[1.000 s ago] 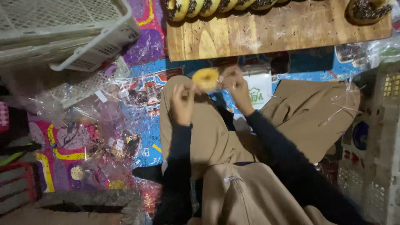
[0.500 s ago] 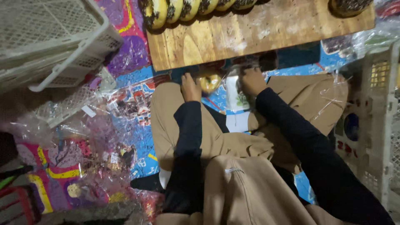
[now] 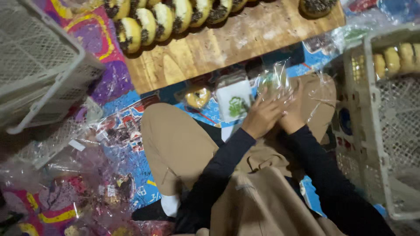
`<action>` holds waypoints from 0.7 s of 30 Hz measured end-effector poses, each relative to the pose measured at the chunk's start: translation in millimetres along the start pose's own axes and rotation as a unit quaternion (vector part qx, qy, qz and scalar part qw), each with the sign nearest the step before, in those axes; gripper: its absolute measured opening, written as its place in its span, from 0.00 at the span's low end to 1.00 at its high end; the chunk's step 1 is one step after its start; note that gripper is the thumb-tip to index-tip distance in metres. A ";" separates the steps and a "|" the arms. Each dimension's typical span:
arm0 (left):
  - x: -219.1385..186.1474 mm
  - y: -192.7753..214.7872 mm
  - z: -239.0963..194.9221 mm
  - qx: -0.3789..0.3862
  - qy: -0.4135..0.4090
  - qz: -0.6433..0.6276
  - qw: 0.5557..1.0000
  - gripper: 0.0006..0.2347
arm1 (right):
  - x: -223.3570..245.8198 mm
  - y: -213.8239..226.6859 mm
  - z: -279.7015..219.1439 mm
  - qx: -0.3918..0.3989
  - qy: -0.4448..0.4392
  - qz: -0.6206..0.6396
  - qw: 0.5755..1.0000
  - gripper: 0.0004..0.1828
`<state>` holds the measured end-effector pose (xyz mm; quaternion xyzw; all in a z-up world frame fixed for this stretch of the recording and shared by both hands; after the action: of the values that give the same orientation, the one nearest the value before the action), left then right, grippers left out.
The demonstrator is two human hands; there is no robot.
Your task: The person sits on the floor and individually places doughnuts into clear plastic bags. They seal each bag and place the packaged doughnuts into a white crate.
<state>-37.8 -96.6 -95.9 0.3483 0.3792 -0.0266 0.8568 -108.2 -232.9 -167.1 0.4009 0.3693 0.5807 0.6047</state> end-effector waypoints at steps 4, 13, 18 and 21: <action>11.9 16.1 18.1 -0.350 0.221 -0.363 0.835 0.35 | -22.6 -24.7 30.2 0.119 0.074 0.060 0.988 0.29; 131.2 122.4 -7.0 -0.482 0.346 -0.726 0.348 0.14 | -255.1 -16.1 212.9 -0.006 -0.037 0.237 0.971 0.60; 108.0 140.3 7.2 -0.470 0.318 -0.769 0.294 0.23 | -203.8 -0.7 209.1 -0.067 -0.053 0.263 0.961 0.58; 112.6 133.5 7.1 -0.477 0.284 -0.788 0.266 0.23 | -71.4 51.0 187.6 -0.080 -0.029 0.390 0.917 0.64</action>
<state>88.0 24.5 -90.9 -0.6080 0.6308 -0.4025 0.2654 38.4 -314.5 -45.7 0.4801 0.1184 0.7864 0.3703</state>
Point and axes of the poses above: each hand's wrist, its own z-axis towards the middle knuckle, its own y-axis out of the back of the hand, x = y × z, the point moved 3 cm from there along z, towards the middle knuckle, and after that the axes turned 8 degrees about -x, right-handed, at the moved point
